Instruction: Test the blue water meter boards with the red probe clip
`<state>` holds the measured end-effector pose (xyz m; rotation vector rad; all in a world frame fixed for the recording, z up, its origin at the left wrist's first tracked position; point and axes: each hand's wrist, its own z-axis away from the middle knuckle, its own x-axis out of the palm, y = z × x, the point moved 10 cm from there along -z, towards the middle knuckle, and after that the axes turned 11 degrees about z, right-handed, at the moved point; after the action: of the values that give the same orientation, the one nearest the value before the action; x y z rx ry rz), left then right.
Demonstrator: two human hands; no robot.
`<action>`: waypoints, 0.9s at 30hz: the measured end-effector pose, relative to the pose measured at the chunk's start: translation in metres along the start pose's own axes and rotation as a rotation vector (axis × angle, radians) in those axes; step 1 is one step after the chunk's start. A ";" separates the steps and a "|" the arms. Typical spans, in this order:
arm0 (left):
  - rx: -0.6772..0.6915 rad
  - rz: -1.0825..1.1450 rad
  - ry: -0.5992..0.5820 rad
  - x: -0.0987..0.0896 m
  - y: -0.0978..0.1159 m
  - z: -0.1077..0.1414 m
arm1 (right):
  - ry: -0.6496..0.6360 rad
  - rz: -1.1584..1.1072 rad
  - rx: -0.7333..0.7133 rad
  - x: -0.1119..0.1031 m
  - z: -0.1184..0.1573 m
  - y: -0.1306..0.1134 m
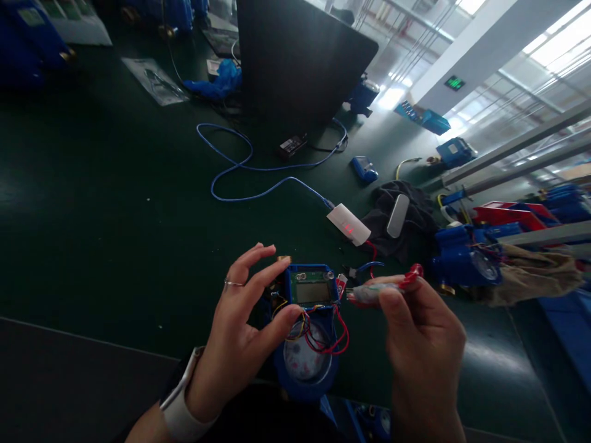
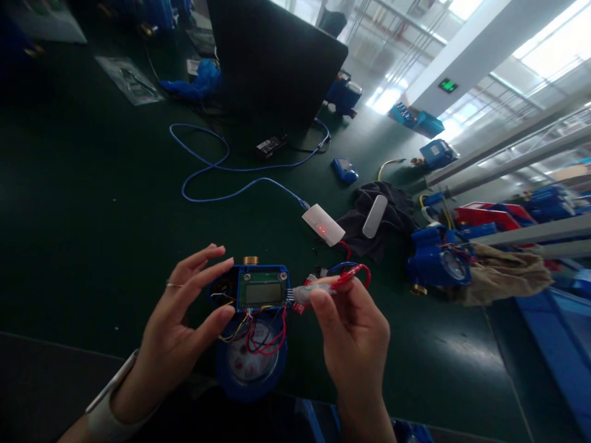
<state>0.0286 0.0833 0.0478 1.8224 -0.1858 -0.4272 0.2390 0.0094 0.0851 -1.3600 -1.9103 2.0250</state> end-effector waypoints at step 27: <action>-0.136 -0.292 0.307 -0.109 -0.013 0.009 | -0.157 0.176 -0.103 0.003 -0.007 -0.004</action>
<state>-0.0765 0.1160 0.0543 1.7594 0.3175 -0.3470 0.2397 0.0179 0.0877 -1.4828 -2.0517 2.2022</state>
